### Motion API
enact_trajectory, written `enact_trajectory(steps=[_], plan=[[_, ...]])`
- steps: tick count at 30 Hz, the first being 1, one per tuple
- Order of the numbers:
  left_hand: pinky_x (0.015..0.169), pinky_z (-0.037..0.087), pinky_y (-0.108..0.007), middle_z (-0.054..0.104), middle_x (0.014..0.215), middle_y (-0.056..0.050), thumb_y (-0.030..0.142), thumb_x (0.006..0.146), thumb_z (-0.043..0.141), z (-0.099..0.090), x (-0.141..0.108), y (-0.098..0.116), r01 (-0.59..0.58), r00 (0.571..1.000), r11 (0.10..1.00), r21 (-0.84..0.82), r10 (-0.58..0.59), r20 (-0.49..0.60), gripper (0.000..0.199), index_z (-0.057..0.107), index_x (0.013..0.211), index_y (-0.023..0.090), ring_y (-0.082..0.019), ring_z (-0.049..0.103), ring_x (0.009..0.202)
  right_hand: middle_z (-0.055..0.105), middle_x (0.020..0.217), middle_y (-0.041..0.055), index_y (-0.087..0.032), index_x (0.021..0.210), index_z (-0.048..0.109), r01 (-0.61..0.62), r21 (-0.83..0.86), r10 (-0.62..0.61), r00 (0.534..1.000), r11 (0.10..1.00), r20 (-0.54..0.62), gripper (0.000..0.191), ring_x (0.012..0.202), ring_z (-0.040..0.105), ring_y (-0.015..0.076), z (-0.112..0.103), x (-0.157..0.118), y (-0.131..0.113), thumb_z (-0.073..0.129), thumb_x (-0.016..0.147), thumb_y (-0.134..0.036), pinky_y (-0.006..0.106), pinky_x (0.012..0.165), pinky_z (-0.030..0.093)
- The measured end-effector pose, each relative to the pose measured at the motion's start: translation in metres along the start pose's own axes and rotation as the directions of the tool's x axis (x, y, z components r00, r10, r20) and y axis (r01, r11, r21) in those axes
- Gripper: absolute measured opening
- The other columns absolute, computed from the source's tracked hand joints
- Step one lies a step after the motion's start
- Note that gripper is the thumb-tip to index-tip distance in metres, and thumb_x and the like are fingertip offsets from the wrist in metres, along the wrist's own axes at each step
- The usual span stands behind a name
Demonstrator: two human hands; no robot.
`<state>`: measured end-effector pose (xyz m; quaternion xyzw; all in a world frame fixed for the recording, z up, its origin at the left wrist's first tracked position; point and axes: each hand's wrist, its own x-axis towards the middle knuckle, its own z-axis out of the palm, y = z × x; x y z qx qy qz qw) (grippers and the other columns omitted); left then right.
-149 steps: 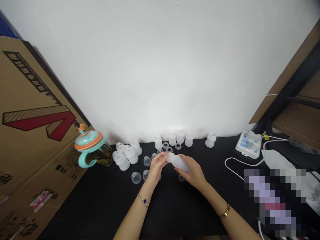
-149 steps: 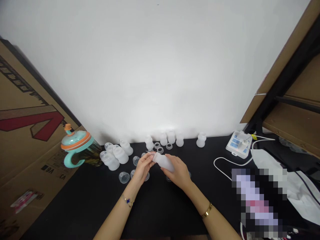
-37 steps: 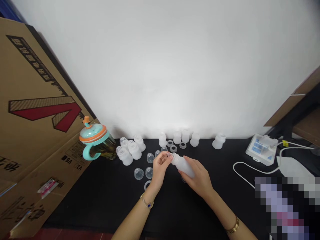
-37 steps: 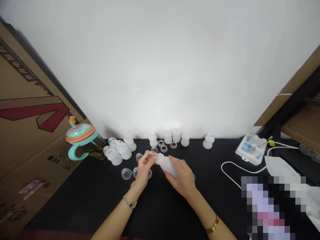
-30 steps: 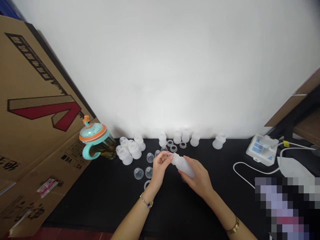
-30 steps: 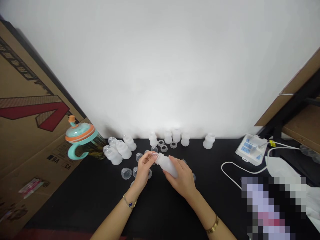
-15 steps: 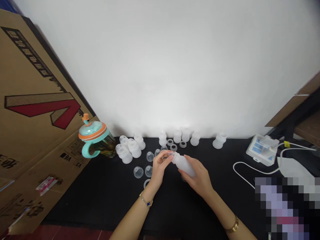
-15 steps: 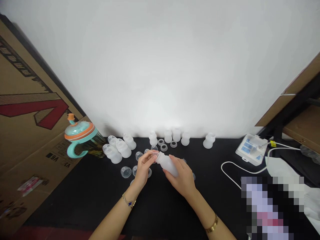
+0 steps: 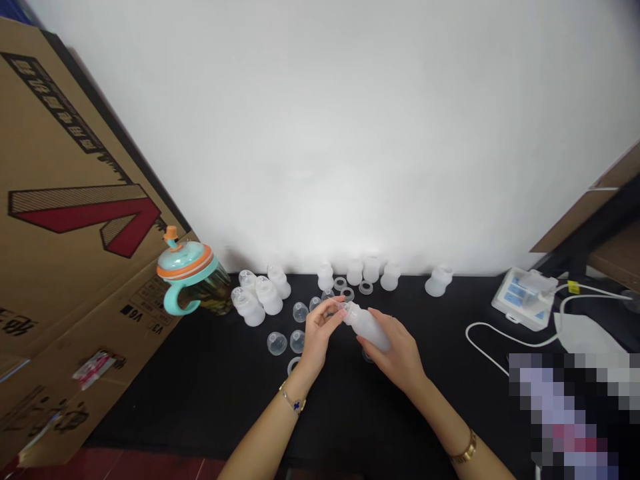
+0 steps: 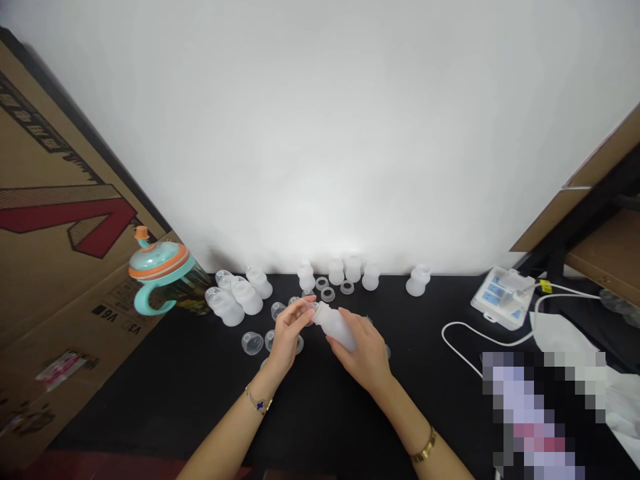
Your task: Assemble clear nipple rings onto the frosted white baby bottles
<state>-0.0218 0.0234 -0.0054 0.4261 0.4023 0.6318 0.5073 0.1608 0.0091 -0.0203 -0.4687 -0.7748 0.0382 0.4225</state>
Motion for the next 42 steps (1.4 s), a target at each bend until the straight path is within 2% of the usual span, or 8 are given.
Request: enact_trajectory(steps=[7, 14, 20, 24, 27, 34, 42], plan=[[0.074, 0.050, -0.027, 0.069, 0.096, -0.006, 0.032, 0.075, 0.077, 0.0000, 0.0020, -0.0014, -0.008, 1.000, 1.000, -0.015, 0.008, -0.007, 0.025, 0.073, 0.096, 0.018, -0.020, 0.063, 0.089, 0.070, 0.113, 0.0094, -0.023, 0.131, 0.053, 0.003, -0.010, -0.003, 1.000, 1.000, 0.004, 0.046, 0.099, 0.068, 0.0265, 0.0002, 0.0004, -0.0001, 0.063, 0.089, -0.037, 0.041, 0.088, 0.057], [0.071, 0.049, -0.025, 0.069, 0.090, -0.004, 0.032, 0.074, 0.078, 0.0006, 0.0023, -0.0010, 0.005, 1.000, 0.999, -0.041, -0.005, -0.010, 0.025, 0.071, 0.094, 0.019, -0.019, 0.063, 0.087, 0.071, 0.113, 0.0089, -0.023, 0.131, 0.055, 0.008, -0.010, -0.008, 1.000, 1.000, 0.001, 0.046, 0.097, 0.069, 0.0261, 0.0003, 0.0012, 0.0012, 0.063, 0.088, -0.037, 0.039, 0.084, 0.058], [0.067, 0.048, -0.024, 0.070, 0.093, -0.004, 0.032, 0.072, 0.079, -0.0009, 0.0042, -0.0020, -0.006, 1.000, 0.999, -0.052, 0.006, -0.004, 0.025, 0.070, 0.092, 0.019, -0.017, 0.064, 0.086, 0.071, 0.118, 0.0077, -0.025, 0.129, 0.056, -0.100, 0.075, 0.097, 0.994, 0.992, 0.047, 0.048, 0.101, 0.070, 0.0275, 0.0008, 0.0012, 0.0016, 0.066, 0.085, -0.040, 0.042, 0.086, 0.058], [0.066, 0.048, -0.023, 0.071, 0.097, -0.005, 0.033, 0.073, 0.079, -0.0025, 0.0046, -0.0026, -0.007, 1.000, 0.999, -0.051, 0.007, 0.001, 0.026, 0.070, 0.093, 0.019, -0.018, 0.065, 0.088, 0.073, 0.111, 0.0059, -0.026, 0.129, 0.053, -0.235, 0.177, 0.213, 0.967, 0.956, 0.137, 0.053, 0.096, 0.071, 0.0266, -0.0011, 0.0022, -0.0005, 0.070, 0.082, -0.042, 0.039, 0.081, 0.058], [0.065, 0.048, -0.024, 0.073, 0.102, -0.008, 0.034, 0.074, 0.078, -0.0036, 0.0051, -0.0042, 0.001, 1.000, 0.999, -0.038, -0.001, 0.002, 0.029, 0.070, 0.097, 0.019, -0.020, 0.066, 0.092, 0.073, 0.110, 0.0051, -0.027, 0.128, 0.051, -0.289, 0.231, 0.250, 0.951, 0.929, 0.183, 0.053, 0.096, 0.071, 0.0260, -0.0020, 0.0033, -0.0013, 0.071, 0.082, -0.041, 0.039, 0.082, 0.057], [0.065, 0.048, -0.024, 0.074, 0.109, -0.012, 0.035, 0.074, 0.078, -0.0037, 0.0062, -0.0058, 0.002, 1.000, 0.999, -0.033, -0.002, 0.010, 0.031, 0.072, 0.099, 0.017, -0.024, 0.066, 0.100, 0.071, 0.114, 0.0049, -0.028, 0.121, 0.054, -0.317, 0.264, 0.272, 0.943, 0.911, 0.192, 0.043, 0.102, 0.069, 0.0264, -0.0015, 0.0029, -0.0024, 0.069, 0.082, -0.042, 0.037, 0.081, 0.056], [0.062, 0.048, -0.021, 0.075, 0.098, -0.009, 0.035, 0.076, 0.077, -0.0040, 0.0071, -0.0057, -0.005, 1.000, 1.000, -0.025, 0.006, 0.018, 0.024, 0.071, 0.092, 0.017, -0.018, 0.067, 0.085, 0.066, 0.124, 0.0061, -0.027, 0.126, 0.052, -0.354, 0.236, 0.290, 0.919, 0.905, 0.267, 0.048, 0.112, 0.064, 0.0270, 0.0001, 0.0028, -0.0038, 0.065, 0.083, -0.044, 0.038, 0.092, 0.050]])
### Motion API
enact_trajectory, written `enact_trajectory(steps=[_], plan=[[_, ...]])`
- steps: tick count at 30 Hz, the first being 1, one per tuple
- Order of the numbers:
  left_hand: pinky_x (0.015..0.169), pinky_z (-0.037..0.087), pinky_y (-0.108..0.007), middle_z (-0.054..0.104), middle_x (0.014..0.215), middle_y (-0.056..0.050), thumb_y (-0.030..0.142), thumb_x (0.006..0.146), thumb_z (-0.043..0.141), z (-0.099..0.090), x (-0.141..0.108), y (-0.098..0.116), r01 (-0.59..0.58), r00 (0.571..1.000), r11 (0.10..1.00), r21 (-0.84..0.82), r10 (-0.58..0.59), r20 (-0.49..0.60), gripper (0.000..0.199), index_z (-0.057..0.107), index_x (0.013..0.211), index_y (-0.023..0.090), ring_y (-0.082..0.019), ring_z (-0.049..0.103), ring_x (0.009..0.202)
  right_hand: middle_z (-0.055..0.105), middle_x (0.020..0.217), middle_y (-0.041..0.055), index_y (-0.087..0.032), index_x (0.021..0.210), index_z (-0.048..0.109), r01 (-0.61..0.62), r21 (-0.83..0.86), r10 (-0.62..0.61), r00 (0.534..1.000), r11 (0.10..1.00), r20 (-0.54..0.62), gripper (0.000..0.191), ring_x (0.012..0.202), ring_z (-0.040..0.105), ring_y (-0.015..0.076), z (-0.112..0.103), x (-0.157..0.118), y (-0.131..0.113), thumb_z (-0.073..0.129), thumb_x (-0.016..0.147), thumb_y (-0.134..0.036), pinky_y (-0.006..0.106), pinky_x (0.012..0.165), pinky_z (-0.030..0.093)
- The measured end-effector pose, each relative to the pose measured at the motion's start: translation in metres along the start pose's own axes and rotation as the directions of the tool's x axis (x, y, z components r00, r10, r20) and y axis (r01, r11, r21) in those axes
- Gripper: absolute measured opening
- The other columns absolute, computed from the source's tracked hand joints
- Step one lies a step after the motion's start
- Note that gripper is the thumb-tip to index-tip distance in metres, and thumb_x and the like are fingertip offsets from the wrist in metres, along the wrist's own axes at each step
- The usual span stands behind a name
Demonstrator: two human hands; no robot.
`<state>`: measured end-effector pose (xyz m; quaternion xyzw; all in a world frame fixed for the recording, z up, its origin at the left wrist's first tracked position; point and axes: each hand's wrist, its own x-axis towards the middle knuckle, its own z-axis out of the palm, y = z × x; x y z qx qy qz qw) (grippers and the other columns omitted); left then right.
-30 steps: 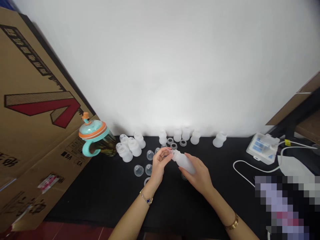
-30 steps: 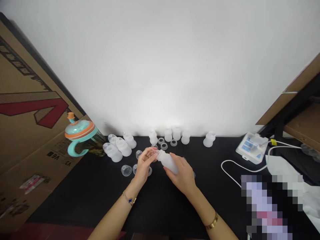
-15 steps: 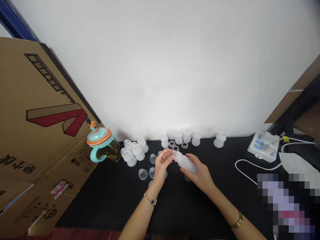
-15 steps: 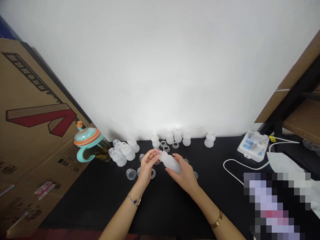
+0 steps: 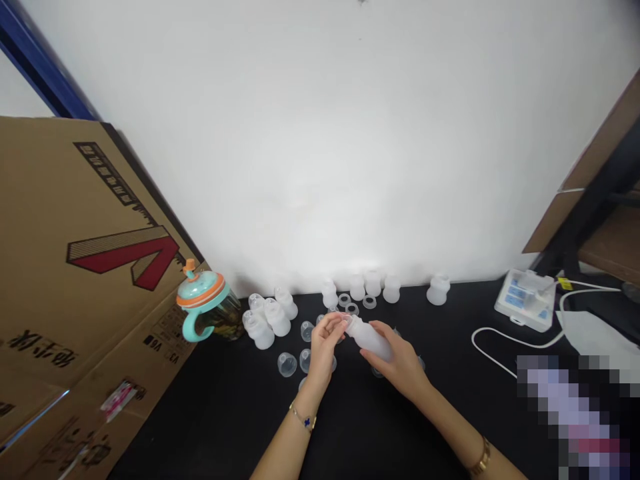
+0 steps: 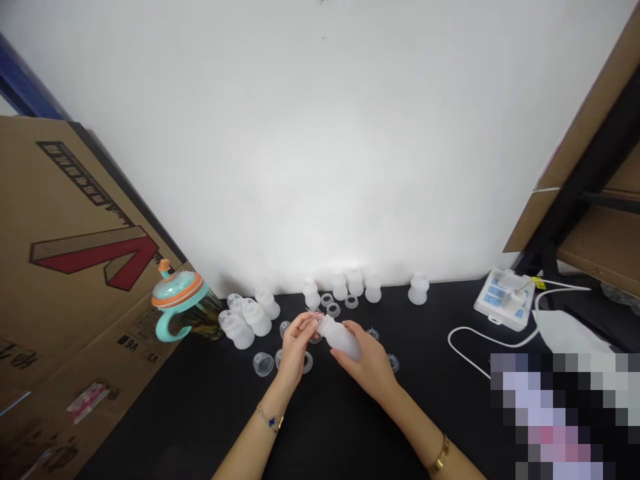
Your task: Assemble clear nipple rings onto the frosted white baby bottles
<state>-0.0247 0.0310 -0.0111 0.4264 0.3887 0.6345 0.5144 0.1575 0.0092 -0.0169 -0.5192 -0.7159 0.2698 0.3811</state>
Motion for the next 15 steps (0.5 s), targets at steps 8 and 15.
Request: enact_trajectory(steps=[8, 15], plan=[[0.065, 0.048, -0.022, 0.075, 0.094, -0.008, 0.036, 0.073, 0.080, 0.0033, 0.0001, 0.0041, 0.010, 1.000, 1.000, 0.017, -0.009, -0.027, 0.024, 0.072, 0.086, 0.017, -0.019, 0.068, 0.087, 0.066, 0.124, 0.0059, -0.027, 0.129, 0.051, -0.015, -0.002, 0.015, 0.999, 1.000, 0.030, 0.053, 0.111, 0.064, 0.0277, -0.0006, 0.0011, 0.0017, 0.066, 0.082, -0.046, 0.038, 0.092, 0.049], [0.067, 0.047, -0.022, 0.075, 0.100, -0.009, 0.034, 0.076, 0.078, 0.0017, 0.0007, 0.0021, 0.019, 1.000, 1.000, -0.013, -0.019, 0.008, 0.023, 0.072, 0.091, 0.016, -0.018, 0.067, 0.088, 0.066, 0.119, 0.0068, -0.025, 0.119, 0.050, -0.026, 0.064, 0.025, 0.999, 0.998, 0.030, 0.046, 0.109, 0.063, 0.0267, -0.0003, 0.0016, 0.0012, 0.067, 0.082, -0.045, 0.037, 0.091, 0.048]])
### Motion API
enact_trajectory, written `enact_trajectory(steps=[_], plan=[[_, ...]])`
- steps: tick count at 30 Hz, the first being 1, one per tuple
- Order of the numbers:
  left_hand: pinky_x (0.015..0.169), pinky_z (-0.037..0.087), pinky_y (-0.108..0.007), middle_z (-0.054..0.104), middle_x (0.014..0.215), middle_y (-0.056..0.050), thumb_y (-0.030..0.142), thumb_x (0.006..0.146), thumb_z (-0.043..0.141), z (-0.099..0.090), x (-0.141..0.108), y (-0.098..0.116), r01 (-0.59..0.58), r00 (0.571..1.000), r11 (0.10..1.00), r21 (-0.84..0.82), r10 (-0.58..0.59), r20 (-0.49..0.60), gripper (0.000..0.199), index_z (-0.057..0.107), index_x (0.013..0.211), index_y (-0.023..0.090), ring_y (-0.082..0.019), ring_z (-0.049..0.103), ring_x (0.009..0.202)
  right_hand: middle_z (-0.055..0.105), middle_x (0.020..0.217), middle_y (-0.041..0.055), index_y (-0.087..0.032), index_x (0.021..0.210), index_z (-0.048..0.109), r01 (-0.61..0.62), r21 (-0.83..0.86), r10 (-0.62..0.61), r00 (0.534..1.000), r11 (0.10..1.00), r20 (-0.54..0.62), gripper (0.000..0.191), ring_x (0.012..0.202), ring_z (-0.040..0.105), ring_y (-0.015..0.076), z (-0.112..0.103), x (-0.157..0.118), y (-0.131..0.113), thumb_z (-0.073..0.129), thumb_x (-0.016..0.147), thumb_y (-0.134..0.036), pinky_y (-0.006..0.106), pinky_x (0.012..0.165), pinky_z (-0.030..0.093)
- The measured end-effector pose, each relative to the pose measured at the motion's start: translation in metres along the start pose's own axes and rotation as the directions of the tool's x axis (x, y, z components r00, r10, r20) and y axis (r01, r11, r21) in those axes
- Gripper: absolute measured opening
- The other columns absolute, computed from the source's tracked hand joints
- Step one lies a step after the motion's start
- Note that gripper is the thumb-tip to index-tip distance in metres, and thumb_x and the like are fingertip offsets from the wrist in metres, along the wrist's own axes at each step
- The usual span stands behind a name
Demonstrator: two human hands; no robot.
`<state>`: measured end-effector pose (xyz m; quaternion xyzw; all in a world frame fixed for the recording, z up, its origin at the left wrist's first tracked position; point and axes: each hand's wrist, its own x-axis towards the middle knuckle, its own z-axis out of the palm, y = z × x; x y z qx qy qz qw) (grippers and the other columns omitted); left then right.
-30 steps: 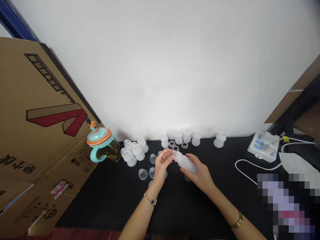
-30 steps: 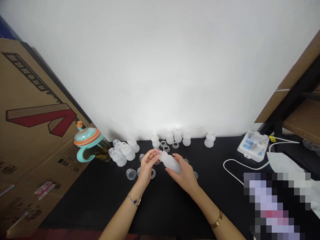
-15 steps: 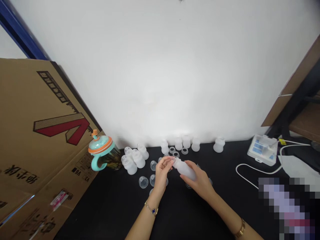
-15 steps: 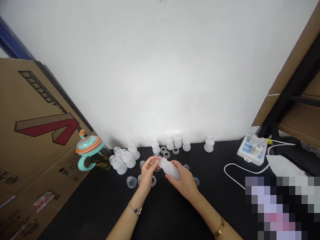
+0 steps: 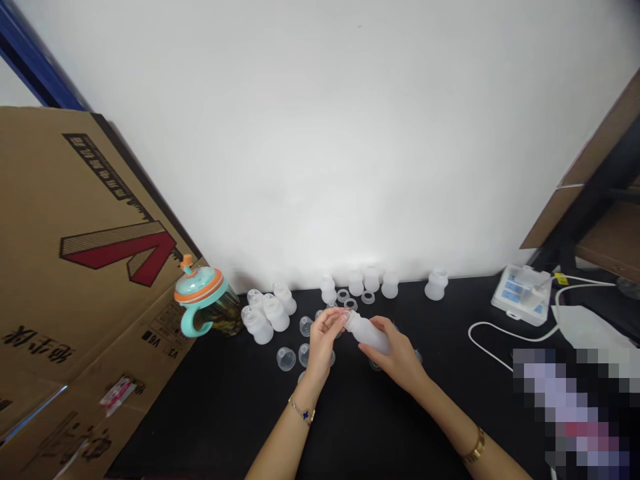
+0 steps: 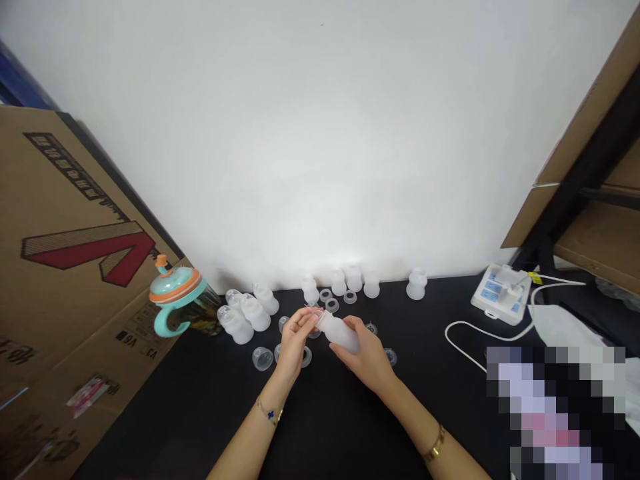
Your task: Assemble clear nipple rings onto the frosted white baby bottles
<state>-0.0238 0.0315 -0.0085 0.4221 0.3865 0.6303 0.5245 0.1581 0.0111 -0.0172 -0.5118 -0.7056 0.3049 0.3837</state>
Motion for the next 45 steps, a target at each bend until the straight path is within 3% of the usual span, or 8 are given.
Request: enact_trajectory(steps=[9, 17, 21, 27, 31, 37, 40, 45], plan=[[0.070, 0.047, -0.023, 0.075, 0.103, -0.010, 0.032, 0.077, 0.077, -0.001, 0.000, 0.001, 0.013, 1.000, 1.000, -0.017, -0.012, 0.024, 0.023, 0.072, 0.093, 0.016, -0.018, 0.067, 0.089, 0.068, 0.113, 0.0067, -0.024, 0.114, 0.056, 0.000, 0.007, -0.001, 1.000, 1.000, 0.002, 0.042, 0.103, 0.064, 0.0269, -0.002, 0.001, -0.002, 0.068, 0.081, -0.046, 0.038, 0.087, 0.049], [0.070, 0.048, -0.025, 0.074, 0.103, -0.010, 0.033, 0.078, 0.075, -0.002, -0.001, 0.004, 0.002, 1.000, 1.000, -0.003, -0.002, 0.021, 0.022, 0.072, 0.092, 0.017, -0.020, 0.068, 0.091, 0.067, 0.116, 0.0067, -0.024, 0.117, 0.064, 0.091, 0.079, -0.089, 0.996, 0.993, -0.030, 0.039, 0.104, 0.063, 0.0264, -0.004, 0.002, -0.003, 0.066, 0.085, -0.046, 0.037, 0.090, 0.049], [0.070, 0.048, -0.024, 0.074, 0.103, -0.010, 0.033, 0.078, 0.076, -0.002, 0.000, 0.002, 0.001, 1.000, 1.000, -0.020, 0.000, 0.018, 0.022, 0.072, 0.094, 0.017, -0.020, 0.068, 0.091, 0.068, 0.113, 0.0060, -0.025, 0.120, 0.063, -0.006, 0.207, 0.008, 1.000, 0.978, -0.008, 0.044, 0.103, 0.063, 0.0273, -0.003, 0.003, -0.002, 0.068, 0.082, -0.048, 0.037, 0.088, 0.049], [0.069, 0.048, -0.024, 0.074, 0.102, -0.010, 0.034, 0.077, 0.077, -0.002, 0.000, 0.002, 0.008, 1.000, 1.000, -0.026, -0.008, 0.011, 0.024, 0.072, 0.092, 0.016, -0.019, 0.067, 0.088, 0.069, 0.095, 0.0034, -0.022, 0.107, 0.059, -0.195, 0.506, 0.168, 0.981, 0.840, 0.100, 0.044, 0.081, 0.066, 0.0215, 0.001, 0.006, 0.001, 0.071, 0.077, -0.053, 0.028, 0.063, 0.051], [0.070, 0.048, -0.024, 0.075, 0.102, -0.011, 0.035, 0.077, 0.077, -0.001, 0.000, 0.003, 0.011, 1.000, 1.000, -0.028, -0.011, 0.006, 0.024, 0.073, 0.092, 0.016, -0.020, 0.068, 0.089, 0.066, 0.092, 0.0025, -0.020, 0.101, 0.062, -0.287, 0.560, 0.248, 0.958, 0.777, 0.147, 0.045, 0.066, 0.061, 0.0168, -0.001, 0.006, -0.004, 0.071, 0.076, -0.056, 0.025, 0.049, 0.047], [0.069, 0.049, -0.024, 0.074, 0.103, -0.011, 0.034, 0.077, 0.076, -0.001, 0.000, 0.001, 0.001, 1.000, 1.000, -0.012, -0.001, 0.010, 0.023, 0.072, 0.092, 0.016, -0.019, 0.068, 0.089, 0.067, 0.081, 0.0035, -0.017, 0.103, 0.071, -0.337, 0.571, 0.283, 0.941, 0.748, 0.184, 0.050, 0.062, 0.059, 0.0169, -0.005, 0.008, -0.009, 0.069, 0.075, -0.059, 0.027, 0.048, 0.048], [0.069, 0.049, -0.025, 0.074, 0.104, -0.011, 0.035, 0.078, 0.076, -0.002, 0.000, 0.000, -0.006, 1.000, 1.000, -0.018, 0.006, -0.002, 0.024, 0.072, 0.093, 0.016, -0.020, 0.068, 0.090, 0.069, 0.089, 0.0047, -0.018, 0.110, 0.069, -0.350, 0.588, 0.282, 0.936, 0.729, 0.209, 0.052, 0.066, 0.061, 0.0173, -0.005, 0.008, -0.009, 0.070, 0.075, -0.057, 0.027, 0.050, 0.050], [0.069, 0.049, -0.024, 0.074, 0.102, -0.010, 0.034, 0.078, 0.076, -0.003, 0.000, 0.002, -0.023, 1.000, 1.000, -0.019, 0.023, -0.018, 0.023, 0.072, 0.092, 0.016, -0.019, 0.067, 0.089, 0.064, 0.115, 0.0067, -0.022, 0.116, 0.064, -0.346, 0.614, 0.284, 0.938, 0.710, 0.200, 0.052, 0.088, 0.064, 0.0225, -0.006, 0.007, -0.010, 0.075, 0.073, -0.049, 0.028, 0.058, 0.056]])
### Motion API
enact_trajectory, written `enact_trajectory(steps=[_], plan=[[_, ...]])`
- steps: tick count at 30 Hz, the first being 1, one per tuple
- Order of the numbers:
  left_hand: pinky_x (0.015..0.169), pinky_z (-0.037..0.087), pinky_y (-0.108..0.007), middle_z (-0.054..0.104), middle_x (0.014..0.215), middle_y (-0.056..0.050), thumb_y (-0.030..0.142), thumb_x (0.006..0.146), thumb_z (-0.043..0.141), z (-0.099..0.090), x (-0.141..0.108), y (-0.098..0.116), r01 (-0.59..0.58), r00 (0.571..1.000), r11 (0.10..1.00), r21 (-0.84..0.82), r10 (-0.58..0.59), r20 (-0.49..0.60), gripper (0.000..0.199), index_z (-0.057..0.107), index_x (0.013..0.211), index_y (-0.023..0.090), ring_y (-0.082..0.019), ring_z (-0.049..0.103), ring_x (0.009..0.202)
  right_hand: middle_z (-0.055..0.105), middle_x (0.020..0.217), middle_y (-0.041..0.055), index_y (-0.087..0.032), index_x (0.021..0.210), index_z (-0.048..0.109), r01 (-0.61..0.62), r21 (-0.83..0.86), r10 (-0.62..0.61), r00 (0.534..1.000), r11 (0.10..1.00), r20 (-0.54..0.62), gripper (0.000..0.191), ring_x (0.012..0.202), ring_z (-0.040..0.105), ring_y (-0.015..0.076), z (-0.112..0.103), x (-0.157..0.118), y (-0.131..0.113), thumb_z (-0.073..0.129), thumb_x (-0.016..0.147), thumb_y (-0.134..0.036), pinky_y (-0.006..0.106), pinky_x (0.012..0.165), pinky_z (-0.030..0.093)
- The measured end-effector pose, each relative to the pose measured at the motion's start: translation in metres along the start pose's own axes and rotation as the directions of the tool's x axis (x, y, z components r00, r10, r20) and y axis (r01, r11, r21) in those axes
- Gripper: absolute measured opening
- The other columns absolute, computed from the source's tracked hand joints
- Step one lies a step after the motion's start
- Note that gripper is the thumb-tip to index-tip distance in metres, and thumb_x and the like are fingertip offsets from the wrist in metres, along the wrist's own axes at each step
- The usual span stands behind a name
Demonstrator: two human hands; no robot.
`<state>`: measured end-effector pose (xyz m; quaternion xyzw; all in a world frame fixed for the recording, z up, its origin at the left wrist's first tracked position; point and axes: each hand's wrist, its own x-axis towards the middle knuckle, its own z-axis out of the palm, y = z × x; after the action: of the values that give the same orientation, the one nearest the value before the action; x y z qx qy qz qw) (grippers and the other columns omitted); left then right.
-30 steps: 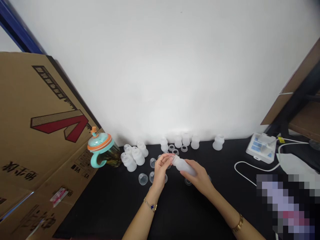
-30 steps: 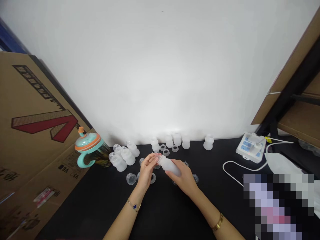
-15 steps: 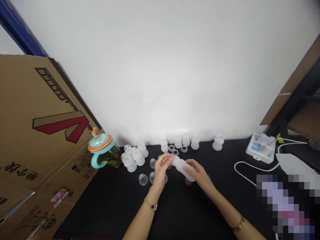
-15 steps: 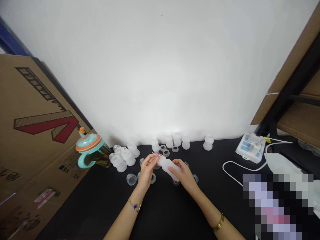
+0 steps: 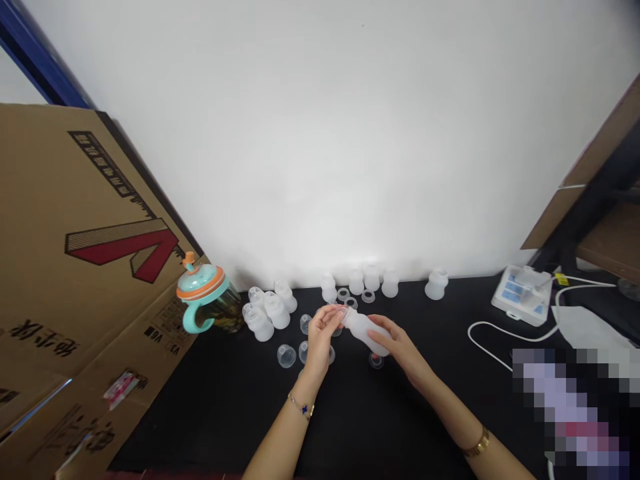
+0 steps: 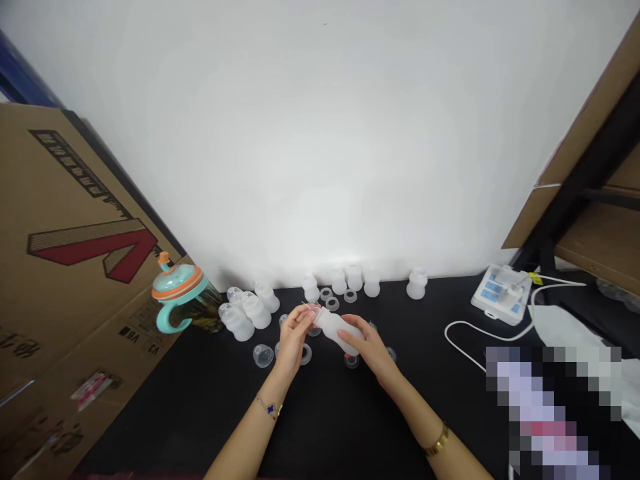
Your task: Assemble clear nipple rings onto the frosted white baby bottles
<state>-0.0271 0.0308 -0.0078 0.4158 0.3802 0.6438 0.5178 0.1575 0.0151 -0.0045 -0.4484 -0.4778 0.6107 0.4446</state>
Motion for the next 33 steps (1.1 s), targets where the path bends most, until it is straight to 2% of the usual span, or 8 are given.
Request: enact_trajectory(steps=[4, 8, 12, 19, 28, 33], plan=[[0.069, 0.049, -0.024, 0.074, 0.102, -0.010, 0.033, 0.078, 0.076, -0.0002, 0.0002, 0.0016, -0.009, 1.000, 1.000, -0.004, 0.009, -0.010, 0.022, 0.071, 0.091, 0.016, -0.019, 0.067, 0.089, 0.063, 0.113, 0.0061, -0.021, 0.116, 0.062, 0.003, -0.019, -0.003, 1.000, 1.000, 0.000, 0.055, 0.094, 0.063, 0.0240, -0.0001, -0.0017, -0.0033, 0.078, 0.069, -0.045, 0.030, 0.066, 0.058], [0.069, 0.049, -0.024, 0.074, 0.102, -0.010, 0.034, 0.077, 0.076, 0.0003, 0.0002, 0.0023, -0.005, 1.000, 1.000, -0.007, 0.005, -0.026, 0.023, 0.071, 0.091, 0.016, -0.020, 0.067, 0.090, 0.064, 0.109, 0.0046, -0.022, 0.115, 0.062, 0.012, -0.037, -0.012, 1.000, 0.999, 0.009, 0.059, 0.090, 0.064, 0.0233, -0.0008, 0.0001, -0.0018, 0.081, 0.063, -0.043, 0.032, 0.069, 0.058], [0.068, 0.048, -0.024, 0.074, 0.101, -0.010, 0.035, 0.077, 0.077, 0.0007, 0.0003, 0.0039, 0.002, 1.000, 1.000, -0.017, -0.002, -0.030, 0.024, 0.072, 0.091, 0.017, -0.019, 0.067, 0.089, 0.065, 0.100, 0.0025, -0.022, 0.111, 0.062, 0.018, -0.039, -0.018, 1.000, 0.999, 0.023, 0.056, 0.082, 0.064, 0.0206, -0.0014, 0.0014, 0.0009, 0.082, 0.062, -0.041, 0.032, 0.070, 0.057], [0.067, 0.049, -0.024, 0.074, 0.101, -0.010, 0.035, 0.075, 0.078, 0.0009, 0.0003, 0.0064, 0.007, 0.999, 1.000, -0.025, -0.009, -0.042, 0.025, 0.072, 0.090, 0.017, -0.020, 0.067, 0.087, 0.065, 0.096, 0.0025, -0.022, 0.107, 0.062, 0.046, -0.061, -0.045, 0.999, 0.997, 0.015, 0.049, 0.083, 0.062, 0.0208, -0.0005, -0.0013, -0.0036, 0.079, 0.066, -0.044, 0.030, 0.067, 0.054], [0.066, 0.050, -0.024, 0.074, 0.102, -0.010, 0.035, 0.076, 0.077, 0.0004, 0.0001, 0.0069, -0.001, 0.999, 1.000, -0.007, 0.001, -0.047, 0.023, 0.072, 0.089, 0.017, -0.021, 0.067, 0.089, 0.064, 0.088, 0.0007, -0.022, 0.106, 0.062, -0.030, -0.025, 0.031, 0.999, 0.999, 0.035, 0.046, 0.075, 0.061, 0.0188, -0.0029, 0.0027, -0.0012, 0.075, 0.071, -0.049, 0.026, 0.056, 0.049], [0.065, 0.049, -0.024, 0.074, 0.101, -0.009, 0.035, 0.076, 0.078, 0.0005, 0.0001, 0.0074, 0.006, 0.999, 1.000, -0.017, -0.007, -0.053, 0.024, 0.072, 0.089, 0.017, -0.019, 0.067, 0.087, 0.067, 0.092, 0.0027, -0.021, 0.108, 0.065, -0.043, -0.043, 0.045, 0.998, 0.998, 0.042, 0.047, 0.077, 0.062, 0.0199, -0.0044, 0.0021, -0.0015, 0.073, 0.073, -0.052, 0.026, 0.058, 0.048]])
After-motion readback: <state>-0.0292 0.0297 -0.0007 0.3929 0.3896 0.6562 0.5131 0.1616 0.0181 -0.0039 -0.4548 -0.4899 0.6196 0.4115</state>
